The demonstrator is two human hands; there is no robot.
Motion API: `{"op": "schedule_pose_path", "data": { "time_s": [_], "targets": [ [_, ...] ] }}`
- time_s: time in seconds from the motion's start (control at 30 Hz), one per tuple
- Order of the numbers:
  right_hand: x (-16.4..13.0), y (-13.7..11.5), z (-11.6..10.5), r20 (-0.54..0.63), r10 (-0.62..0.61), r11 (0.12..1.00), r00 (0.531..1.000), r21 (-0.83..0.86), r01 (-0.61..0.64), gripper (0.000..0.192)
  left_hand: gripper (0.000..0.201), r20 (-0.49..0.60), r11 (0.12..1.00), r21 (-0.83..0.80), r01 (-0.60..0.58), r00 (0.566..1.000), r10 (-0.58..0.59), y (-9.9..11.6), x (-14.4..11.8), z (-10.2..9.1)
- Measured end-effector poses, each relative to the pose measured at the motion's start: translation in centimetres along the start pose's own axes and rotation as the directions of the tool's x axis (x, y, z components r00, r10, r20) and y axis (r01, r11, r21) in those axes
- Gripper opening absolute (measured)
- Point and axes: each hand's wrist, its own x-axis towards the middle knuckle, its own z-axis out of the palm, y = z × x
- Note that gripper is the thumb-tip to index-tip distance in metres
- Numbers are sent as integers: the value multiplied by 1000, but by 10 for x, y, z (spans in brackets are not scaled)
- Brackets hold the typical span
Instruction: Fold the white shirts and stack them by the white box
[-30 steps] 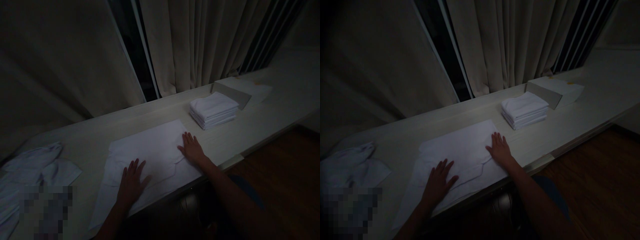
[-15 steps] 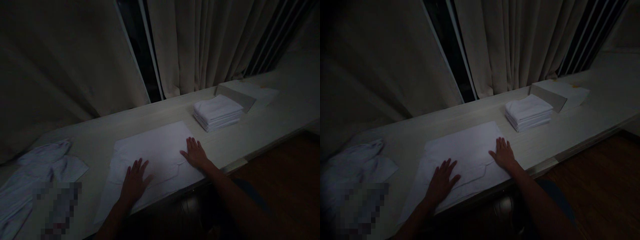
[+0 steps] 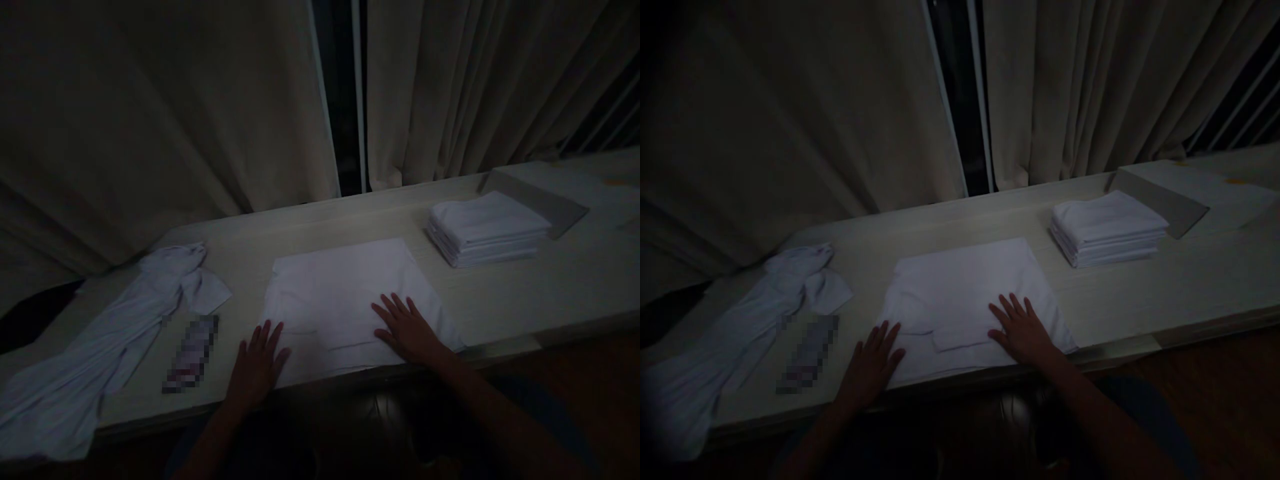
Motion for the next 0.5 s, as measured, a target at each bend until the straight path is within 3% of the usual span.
{"op": "schedule_pose_path", "data": {
  "time_s": [0.17, 0.3, 0.4, 0.5],
  "targets": [
    [-11, 5, -3, -99, 79, 997, 992, 13, -78, 65, 73, -103, 1000, -23, -3, 995, 1, -11, -23, 4],
    [-45, 13, -15, -143, 100, 994, 985, -23, -104, 69, 79, -155, 990, -18, -143, 978, 138, -20, -41, 2],
    [-76, 36, -29, -164, 133, 989, 977, -37, -141, 63, 77, -173, 987, -87, -136, 978, 120, -32, -35, -3],
    [-97, 67, -45, -169, 224, 974, 960, 22, -224, 50, 63, -129, 971, -206, -120, 987, 95, -47, -16, -10]
  ]
}}
